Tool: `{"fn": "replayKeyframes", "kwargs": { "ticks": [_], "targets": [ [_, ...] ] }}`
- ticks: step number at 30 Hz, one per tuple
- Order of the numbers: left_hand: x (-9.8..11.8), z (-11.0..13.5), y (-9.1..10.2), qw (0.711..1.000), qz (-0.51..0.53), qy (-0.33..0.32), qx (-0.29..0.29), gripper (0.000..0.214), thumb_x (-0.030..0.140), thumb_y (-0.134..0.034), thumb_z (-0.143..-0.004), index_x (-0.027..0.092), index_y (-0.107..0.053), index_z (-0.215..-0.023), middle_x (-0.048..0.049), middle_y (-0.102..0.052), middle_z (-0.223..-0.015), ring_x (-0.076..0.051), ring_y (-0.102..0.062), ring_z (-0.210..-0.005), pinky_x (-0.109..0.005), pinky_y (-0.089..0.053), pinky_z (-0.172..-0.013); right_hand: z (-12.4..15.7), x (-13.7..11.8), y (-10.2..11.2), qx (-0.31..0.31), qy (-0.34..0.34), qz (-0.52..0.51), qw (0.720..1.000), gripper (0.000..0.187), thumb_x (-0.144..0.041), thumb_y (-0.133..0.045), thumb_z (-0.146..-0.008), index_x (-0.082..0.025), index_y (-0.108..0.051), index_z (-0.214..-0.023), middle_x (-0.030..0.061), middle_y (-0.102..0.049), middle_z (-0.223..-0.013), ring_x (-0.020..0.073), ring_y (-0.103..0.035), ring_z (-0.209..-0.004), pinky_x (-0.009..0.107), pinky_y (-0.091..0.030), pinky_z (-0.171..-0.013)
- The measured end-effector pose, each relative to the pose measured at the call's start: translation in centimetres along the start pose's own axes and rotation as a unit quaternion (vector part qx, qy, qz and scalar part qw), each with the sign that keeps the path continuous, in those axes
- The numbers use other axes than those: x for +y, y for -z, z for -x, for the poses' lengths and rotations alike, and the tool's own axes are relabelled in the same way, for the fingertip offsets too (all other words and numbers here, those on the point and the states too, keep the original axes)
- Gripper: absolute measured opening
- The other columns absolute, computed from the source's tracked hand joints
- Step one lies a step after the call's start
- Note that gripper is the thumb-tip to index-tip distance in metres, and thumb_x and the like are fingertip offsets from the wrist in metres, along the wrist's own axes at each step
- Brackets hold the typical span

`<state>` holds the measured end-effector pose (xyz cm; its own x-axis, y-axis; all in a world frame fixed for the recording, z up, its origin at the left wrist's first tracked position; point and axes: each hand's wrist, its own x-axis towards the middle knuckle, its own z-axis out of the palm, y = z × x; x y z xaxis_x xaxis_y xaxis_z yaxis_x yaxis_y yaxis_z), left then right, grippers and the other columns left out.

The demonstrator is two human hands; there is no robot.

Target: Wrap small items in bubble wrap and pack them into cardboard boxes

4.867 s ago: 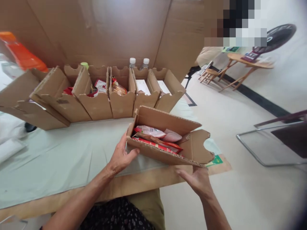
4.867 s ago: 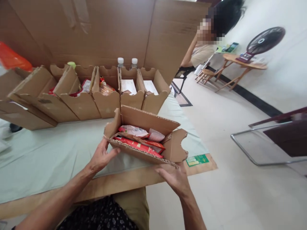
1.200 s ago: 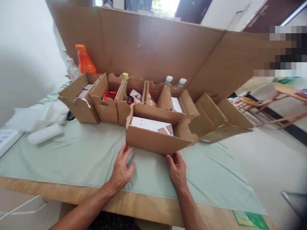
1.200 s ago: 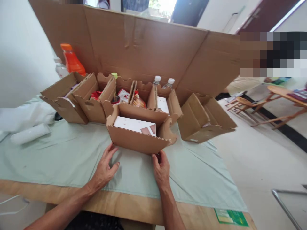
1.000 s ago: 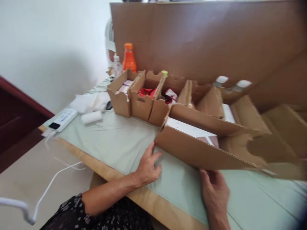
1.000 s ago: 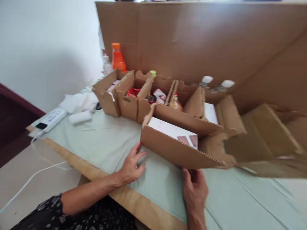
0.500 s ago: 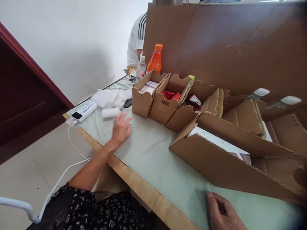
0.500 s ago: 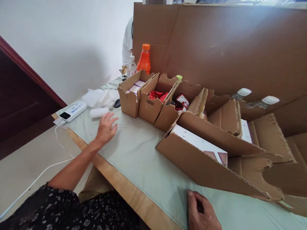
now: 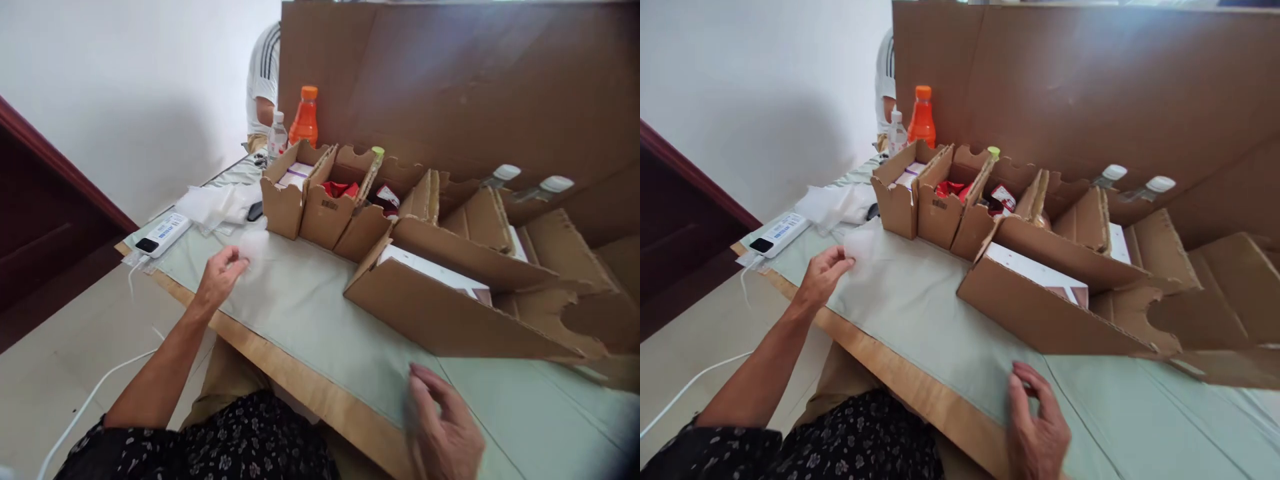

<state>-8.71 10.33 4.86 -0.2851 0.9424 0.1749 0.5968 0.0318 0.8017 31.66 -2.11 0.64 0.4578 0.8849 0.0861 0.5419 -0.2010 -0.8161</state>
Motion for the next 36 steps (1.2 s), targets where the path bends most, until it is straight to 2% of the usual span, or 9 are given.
{"fn": "replayKeyframes", "kwargs": {
  "ticks": [5,10,14,19,24,26,29,32,36],
  "targets": [
    [5.1,8.3,-5.8,0.858,0.413,0.125,-0.279,0.028,0.033,-0.067,-0.069,0.016,-0.075,-0.089,-0.0047,-0.073,-0.081,-0.022,-0.065,-0.080,-0.032,-0.049,-0.076,2.6,-3.3,-3.8,-0.194,0.016,-0.247,0.949,0.097,-0.079,-0.072,-0.073,-0.029,-0.046,-0.152,0.0158,-0.050,-0.158,0.0355,-0.058,-0.136,0.047,-0.056,-0.099],
    [6.6,12.6,-9.7,0.735,0.462,0.238,-0.435,0.024,0.028,-0.072,-0.065,0.016,-0.074,-0.086,-0.0041,-0.074,-0.080,-0.021,-0.066,-0.078,-0.033,-0.050,-0.076,2.9,-5.0,-3.8,-0.222,-0.068,-0.333,0.914,0.071,-0.078,-0.074,-0.073,-0.023,-0.073,-0.117,0.0111,-0.078,-0.112,0.0302,-0.074,-0.099,0.044,-0.061,-0.087],
    [5.0,11.8,-10.3,0.793,0.459,0.224,-0.332,0.043,0.039,-0.071,-0.080,0.020,-0.067,-0.118,-0.0086,-0.075,-0.115,-0.026,-0.069,-0.107,-0.038,-0.052,-0.093,2.9,-7.3,-0.2,-0.066,0.004,-0.175,0.982,0.031,-0.051,-0.072,-0.089,-0.021,-0.078,-0.088,0.0036,-0.076,-0.078,0.0198,-0.069,-0.070,0.032,-0.056,-0.066],
    [5.8,9.3,-8.0,0.911,0.322,-0.066,-0.247,0.084,0.050,-0.076,-0.084,0.026,-0.040,-0.156,-0.0131,-0.041,-0.165,-0.035,-0.034,-0.155,-0.054,-0.029,-0.125,1.4,-10.8,1.9,-0.032,0.183,-0.037,0.982,0.012,-0.029,-0.070,-0.093,-0.021,-0.077,-0.086,-0.0012,-0.072,-0.070,0.0137,-0.062,-0.060,0.026,-0.049,-0.058],
    [9.5,7.3,-7.2,0.863,0.160,-0.311,-0.365,0.058,0.038,-0.077,-0.086,0.026,-0.059,-0.140,-0.0077,-0.065,-0.142,-0.029,-0.055,-0.137,-0.053,-0.021,-0.128,0.5,-12.9,2.4,-0.190,0.342,-0.040,0.919,0.017,-0.018,-0.071,-0.091,-0.021,-0.074,-0.075,-0.0020,-0.068,-0.063,0.0130,-0.060,-0.058,0.027,-0.049,-0.060],
    [9.3,6.9,-7.9,0.826,0.118,-0.312,-0.454,0.016,0.031,-0.064,-0.094,0.024,-0.072,-0.106,-0.0007,-0.076,-0.104,-0.021,-0.069,-0.104,-0.050,-0.031,-0.123,0.6,-12.2,3.8,-0.150,0.311,-0.072,0.936,0.012,-0.017,-0.074,-0.088,-0.023,-0.077,-0.078,-0.0017,-0.070,-0.065,0.0140,-0.062,-0.058,0.027,-0.050,-0.058],
    [7.3,6.8,-8.5,0.825,0.064,-0.233,-0.511,0.024,0.030,-0.057,-0.094,0.021,-0.067,-0.075,0.0007,-0.069,-0.079,-0.017,-0.064,-0.081,-0.035,-0.050,-0.093,0.8,-9.6,6.2,0.083,0.191,-0.176,0.962,0.003,-0.022,-0.081,-0.083,-0.024,-0.082,-0.085,-0.0006,-0.076,-0.073,0.0155,-0.068,-0.063,0.027,-0.053,-0.058],
    [5.7,6.4,-7.4,0.830,0.074,-0.103,-0.543,0.025,0.039,-0.058,-0.090,0.020,-0.069,-0.079,0.0003,-0.067,-0.076,-0.016,-0.060,-0.071,-0.025,-0.046,-0.066,0.7,-6.1,7.6,0.236,0.086,-0.241,0.937,0.012,-0.031,-0.088,-0.073,-0.022,-0.081,-0.077,-0.0008,-0.073,-0.071,0.0153,-0.066,-0.064,0.028,-0.055,-0.062],
    [5.7,4.4,-5.8,0.841,0.062,-0.037,-0.536,0.034,0.046,-0.063,-0.084,0.021,-0.071,-0.105,-0.0004,-0.070,-0.084,-0.017,-0.062,-0.074,-0.025,-0.047,-0.065,0.5,-1.7,6.6,0.250,-0.009,-0.192,0.949,0.022,-0.038,-0.086,-0.074,-0.019,-0.080,-0.084,0.0013,-0.073,-0.078,0.0158,-0.065,-0.071,0.030,-0.053,-0.068]
  ]
}}
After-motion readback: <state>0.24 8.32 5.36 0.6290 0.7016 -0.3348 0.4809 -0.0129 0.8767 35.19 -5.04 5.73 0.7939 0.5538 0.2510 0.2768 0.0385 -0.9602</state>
